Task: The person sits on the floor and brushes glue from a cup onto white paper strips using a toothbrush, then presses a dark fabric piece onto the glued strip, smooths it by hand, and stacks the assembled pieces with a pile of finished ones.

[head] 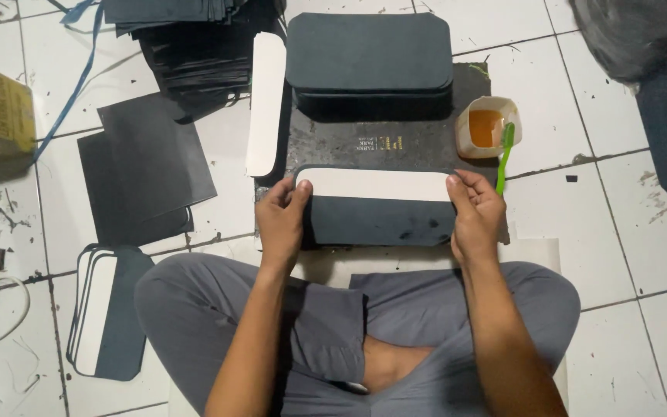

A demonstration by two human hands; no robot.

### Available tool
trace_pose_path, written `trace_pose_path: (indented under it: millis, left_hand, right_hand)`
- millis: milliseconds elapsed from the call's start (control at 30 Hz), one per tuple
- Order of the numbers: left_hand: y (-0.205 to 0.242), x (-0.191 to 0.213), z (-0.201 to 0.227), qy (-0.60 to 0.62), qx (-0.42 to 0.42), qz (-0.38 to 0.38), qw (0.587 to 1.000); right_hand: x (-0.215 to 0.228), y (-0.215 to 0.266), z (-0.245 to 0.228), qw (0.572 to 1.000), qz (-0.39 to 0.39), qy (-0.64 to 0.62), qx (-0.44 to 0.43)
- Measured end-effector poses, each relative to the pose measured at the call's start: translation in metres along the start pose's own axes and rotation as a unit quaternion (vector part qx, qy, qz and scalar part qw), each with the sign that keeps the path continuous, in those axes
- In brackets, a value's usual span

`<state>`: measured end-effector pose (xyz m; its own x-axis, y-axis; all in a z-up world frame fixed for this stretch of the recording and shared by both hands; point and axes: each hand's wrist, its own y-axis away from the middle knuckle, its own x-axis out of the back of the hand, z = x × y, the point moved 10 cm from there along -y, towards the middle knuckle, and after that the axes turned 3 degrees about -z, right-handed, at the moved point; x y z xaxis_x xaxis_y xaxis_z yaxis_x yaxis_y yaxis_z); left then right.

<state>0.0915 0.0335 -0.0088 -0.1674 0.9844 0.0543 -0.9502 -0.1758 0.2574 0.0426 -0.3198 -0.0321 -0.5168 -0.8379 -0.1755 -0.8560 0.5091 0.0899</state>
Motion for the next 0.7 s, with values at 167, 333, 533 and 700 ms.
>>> trace_pose_path:
  millis: [167, 333, 533, 700]
  left_hand:
    - [0.005, 0.0, 0.008, 0.033, -0.001, 0.009, 0.999]
    - [0.007, 0.001, 0.01, 0.03, -0.024, 0.02, 0.999]
    - [0.046, 0.034, 0.072, 0.052, -0.127, 0.027, 0.99]
    - [0.098, 0.132, 0.092, -0.005, -0.161, 0.124, 0.979]
  right_hand:
    - [-0.005, 0.005, -0.014, 0.999, 0.014, 0.047, 0.01]
    - [-0.005, 0.006, -0.013, 0.998, 0.021, 0.064, 0.015]
    - [-0.048, 0.04, -0.053, 0.979, -0.194, 0.057, 0.012]
    - [-0.119, 0.08, -0.074, 0.961, -0.251, 0.112, 0.016]
